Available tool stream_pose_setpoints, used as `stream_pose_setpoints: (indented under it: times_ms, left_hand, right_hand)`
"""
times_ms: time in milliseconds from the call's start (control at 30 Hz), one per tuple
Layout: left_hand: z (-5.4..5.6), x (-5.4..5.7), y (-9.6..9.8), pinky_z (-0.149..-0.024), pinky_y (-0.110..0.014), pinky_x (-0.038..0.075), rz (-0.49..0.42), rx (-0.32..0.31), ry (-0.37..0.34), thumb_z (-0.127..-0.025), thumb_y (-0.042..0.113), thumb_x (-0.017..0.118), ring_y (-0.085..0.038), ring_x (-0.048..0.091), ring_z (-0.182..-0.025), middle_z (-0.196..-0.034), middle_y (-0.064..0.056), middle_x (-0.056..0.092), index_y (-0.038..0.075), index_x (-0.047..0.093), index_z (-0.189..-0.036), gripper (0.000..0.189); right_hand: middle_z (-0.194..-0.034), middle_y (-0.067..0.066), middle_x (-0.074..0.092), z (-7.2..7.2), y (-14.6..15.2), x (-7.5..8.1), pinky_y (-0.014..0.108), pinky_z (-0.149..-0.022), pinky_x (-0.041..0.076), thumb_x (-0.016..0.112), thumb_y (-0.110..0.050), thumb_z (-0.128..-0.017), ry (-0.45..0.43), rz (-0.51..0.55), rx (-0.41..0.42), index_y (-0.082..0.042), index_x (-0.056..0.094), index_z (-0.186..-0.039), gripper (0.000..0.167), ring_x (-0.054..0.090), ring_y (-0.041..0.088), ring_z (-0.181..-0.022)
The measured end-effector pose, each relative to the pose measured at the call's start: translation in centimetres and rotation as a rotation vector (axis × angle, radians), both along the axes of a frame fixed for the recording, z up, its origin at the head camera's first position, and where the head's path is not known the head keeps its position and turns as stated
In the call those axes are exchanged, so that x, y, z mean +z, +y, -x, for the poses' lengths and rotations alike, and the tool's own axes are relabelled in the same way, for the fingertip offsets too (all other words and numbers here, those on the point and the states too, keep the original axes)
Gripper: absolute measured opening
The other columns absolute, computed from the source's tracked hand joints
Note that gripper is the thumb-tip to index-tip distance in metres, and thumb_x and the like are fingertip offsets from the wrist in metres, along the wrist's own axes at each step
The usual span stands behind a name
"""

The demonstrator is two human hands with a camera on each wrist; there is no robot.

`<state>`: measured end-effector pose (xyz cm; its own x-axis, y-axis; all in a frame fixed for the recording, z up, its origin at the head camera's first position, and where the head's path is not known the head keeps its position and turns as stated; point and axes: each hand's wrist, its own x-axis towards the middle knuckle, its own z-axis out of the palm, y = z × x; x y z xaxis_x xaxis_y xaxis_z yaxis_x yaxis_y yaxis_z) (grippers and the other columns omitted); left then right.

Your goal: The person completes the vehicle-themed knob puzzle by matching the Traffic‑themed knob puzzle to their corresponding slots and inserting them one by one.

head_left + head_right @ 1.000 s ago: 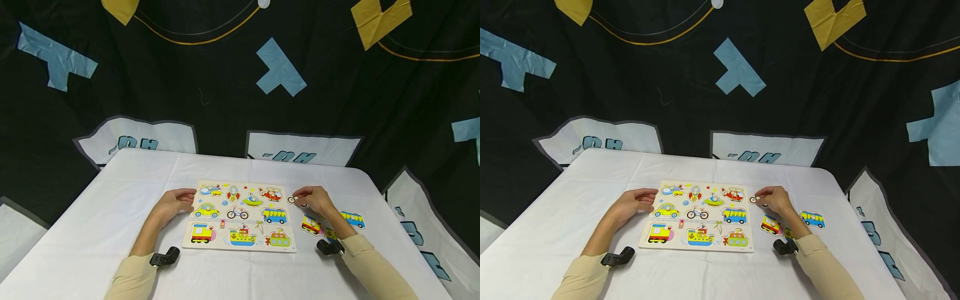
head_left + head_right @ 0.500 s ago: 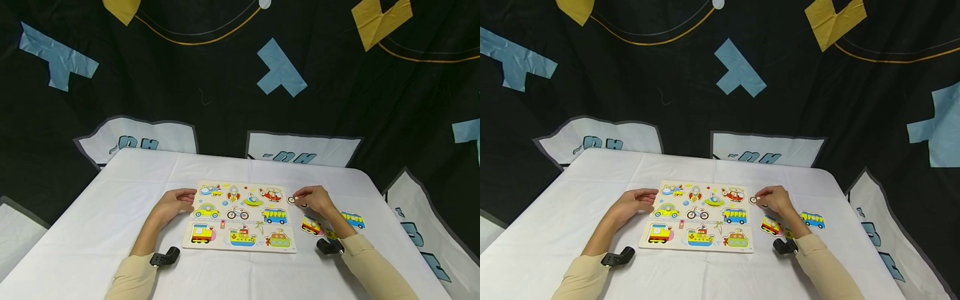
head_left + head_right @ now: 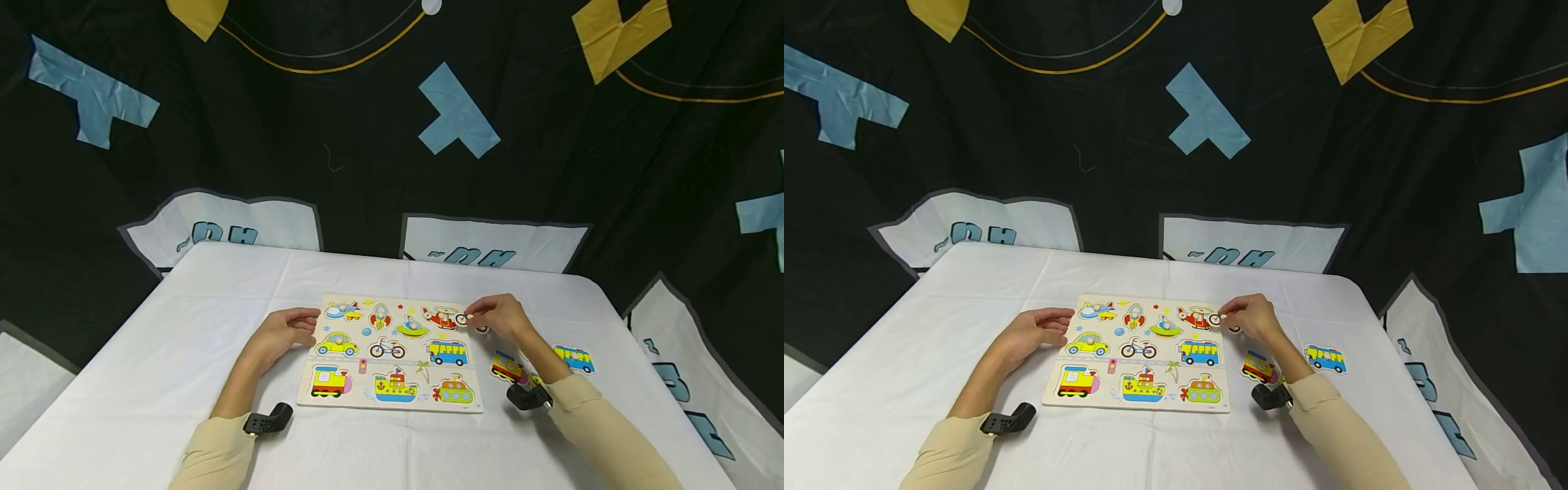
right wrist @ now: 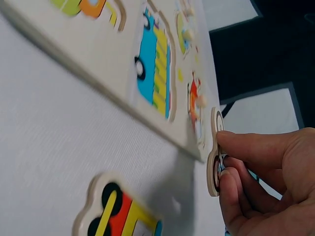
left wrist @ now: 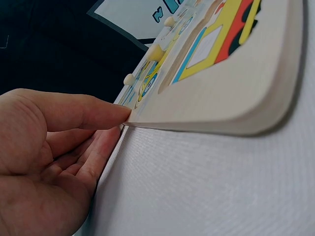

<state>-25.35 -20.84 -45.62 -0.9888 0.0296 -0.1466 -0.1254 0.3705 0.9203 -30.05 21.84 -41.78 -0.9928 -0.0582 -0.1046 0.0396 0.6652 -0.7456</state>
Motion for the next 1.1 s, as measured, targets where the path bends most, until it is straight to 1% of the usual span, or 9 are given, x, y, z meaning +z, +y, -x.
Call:
stream_pose_setpoints:
  times_ms: [233,400,500,667,833,1100]
  left_hand:
    - [0.1,-0.1,0.0,-0.08,-0.019,0.051,-0.003,-0.01,0.007,-0.077,-0.001,0.075,-0.019,0.063,-0.101,-0.117,-0.014,0.068,0.0,0.06,-0.137,0.062]
    - [0.0,0.0,0.0,-0.08,-0.019,0.05,0.005,-0.002,0.005,-0.077,-0.001,0.075,-0.02,0.063,-0.102,-0.118,-0.014,0.068,0.001,0.059,-0.138,0.063]
    - [0.0,0.0,-0.1,-0.08,-0.02,0.05,0.009,0.003,0.006,-0.077,-0.001,0.075,-0.02,0.063,-0.103,-0.118,-0.014,0.068,0.001,0.059,-0.138,0.063]
    - [0.1,0.0,-0.1,-0.08,-0.019,0.051,0.004,-0.004,0.01,-0.077,-0.002,0.075,-0.02,0.063,-0.102,-0.119,-0.014,0.068,0.0,0.059,-0.138,0.063]
    - [0.1,-0.1,0.0,-0.08,-0.019,0.051,-0.001,-0.01,0.011,-0.077,-0.002,0.074,-0.017,0.063,-0.1,-0.118,-0.014,0.069,0.0,0.059,-0.138,0.063]
    - [0.0,-0.1,0.0,-0.079,-0.019,0.051,0.001,-0.003,0.013,-0.077,-0.003,0.074,-0.018,0.063,-0.099,-0.117,-0.014,0.068,-0.001,0.059,-0.137,0.062]
  right_hand:
    - [-0.084,0.004,0.071,-0.1,-2.0,0.5,0.03,-0.068,0.044,0.082,-0.012,-0.08,0.012,0.006,0.028,-0.008,0.079,-0.097,0.018,0.061,0.02,-0.079]
    - [-0.08,0.003,0.07,-0.1,-3.4,0.6,0.028,-0.065,0.043,0.082,-0.01,-0.079,0.008,0.019,0.059,-0.008,0.079,-0.095,0.017,0.058,0.017,-0.076]
    - [-0.08,0.003,0.071,-0.2,-4.2,0.5,0.027,-0.064,0.044,0.084,-0.01,-0.077,0.008,0.021,0.081,-0.007,0.079,-0.094,0.017,0.06,0.016,-0.074]
    - [-0.083,0.0,0.073,-0.6,-5.5,0.4,0.028,-0.068,0.046,0.086,-0.012,-0.076,0.005,-0.012,0.098,-0.012,0.08,-0.091,0.016,0.06,0.017,-0.077]
    - [-0.084,-0.002,0.074,-1.0,-6.8,0.2,0.028,-0.071,0.046,0.086,-0.013,-0.077,0.012,-0.038,0.13,-0.014,0.08,-0.088,0.012,0.06,0.017,-0.079]
    - [-0.077,-0.002,0.071,-1.6,-8.7,-0.4,0.026,-0.067,0.047,0.086,-0.01,-0.077,0.034,-0.008,0.238,-0.012,0.08,-0.085,0.01,0.059,0.012,-0.072]
